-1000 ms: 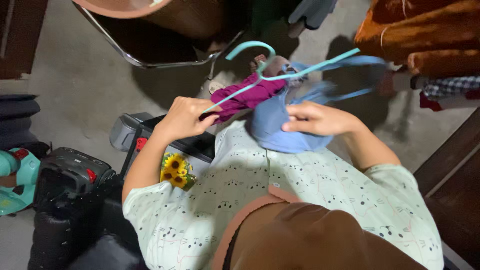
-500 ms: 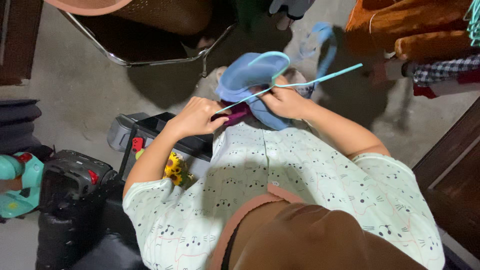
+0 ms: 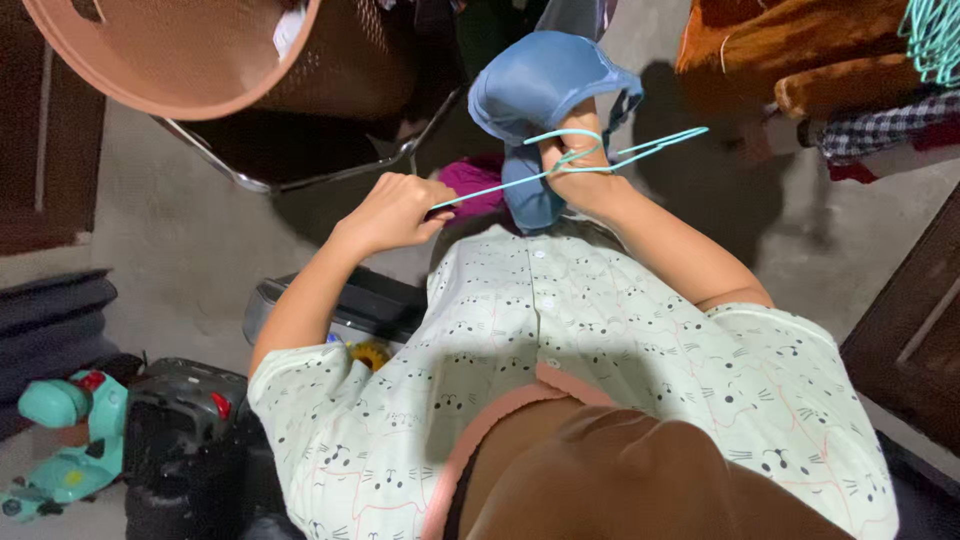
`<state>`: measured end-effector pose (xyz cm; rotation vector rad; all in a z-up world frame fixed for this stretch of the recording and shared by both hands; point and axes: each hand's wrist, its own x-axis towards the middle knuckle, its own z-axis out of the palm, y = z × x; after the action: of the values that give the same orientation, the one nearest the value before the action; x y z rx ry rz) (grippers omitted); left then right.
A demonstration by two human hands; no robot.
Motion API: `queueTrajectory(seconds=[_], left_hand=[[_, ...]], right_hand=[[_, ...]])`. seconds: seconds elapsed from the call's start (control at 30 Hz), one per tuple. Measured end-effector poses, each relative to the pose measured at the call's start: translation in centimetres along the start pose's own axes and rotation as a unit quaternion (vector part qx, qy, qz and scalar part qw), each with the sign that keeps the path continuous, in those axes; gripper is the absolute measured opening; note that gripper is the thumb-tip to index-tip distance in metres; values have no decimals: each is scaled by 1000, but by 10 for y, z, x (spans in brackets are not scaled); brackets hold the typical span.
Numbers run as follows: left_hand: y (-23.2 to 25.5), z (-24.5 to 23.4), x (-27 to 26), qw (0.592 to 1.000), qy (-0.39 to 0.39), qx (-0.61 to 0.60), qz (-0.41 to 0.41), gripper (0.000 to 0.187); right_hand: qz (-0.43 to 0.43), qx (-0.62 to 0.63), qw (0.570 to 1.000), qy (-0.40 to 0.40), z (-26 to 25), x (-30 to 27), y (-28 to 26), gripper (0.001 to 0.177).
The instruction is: The person picks up clothing items from a plastic laundry basket by hand and slides them onto plastic hangers before hanging them on a metal clothing rack.
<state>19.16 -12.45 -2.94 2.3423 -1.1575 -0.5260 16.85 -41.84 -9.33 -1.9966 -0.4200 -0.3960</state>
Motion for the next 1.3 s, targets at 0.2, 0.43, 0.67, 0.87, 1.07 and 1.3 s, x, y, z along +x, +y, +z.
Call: queueTrajectory(seconds=[0.2, 0.43, 0.67, 0.87, 1.07, 1.3], left_hand=[[-12, -13, 15, 993, 2, -108, 40, 15], [-23, -22, -2, 996, -12, -91, -4, 18], [-22, -19, -12, 994, 58, -95, -6, 20], [-22, -16, -6, 990, 92, -107, -6, 19], [-14, -19, 1, 980, 119, -147, -61, 17], [-11, -21, 0, 982, 143, -120, -37, 16]], right_hand=[[252, 330, 910, 13, 1, 20, 30, 36], [417, 534, 722, 143, -15, 8, 3, 50], [480, 432, 762, 46, -31, -26, -26, 30], [455, 292, 841, 3, -36, -17, -62, 40], [217, 126, 968, 23, 0, -16, -79, 66], [188, 17, 982, -15, -1, -21, -84, 27]])
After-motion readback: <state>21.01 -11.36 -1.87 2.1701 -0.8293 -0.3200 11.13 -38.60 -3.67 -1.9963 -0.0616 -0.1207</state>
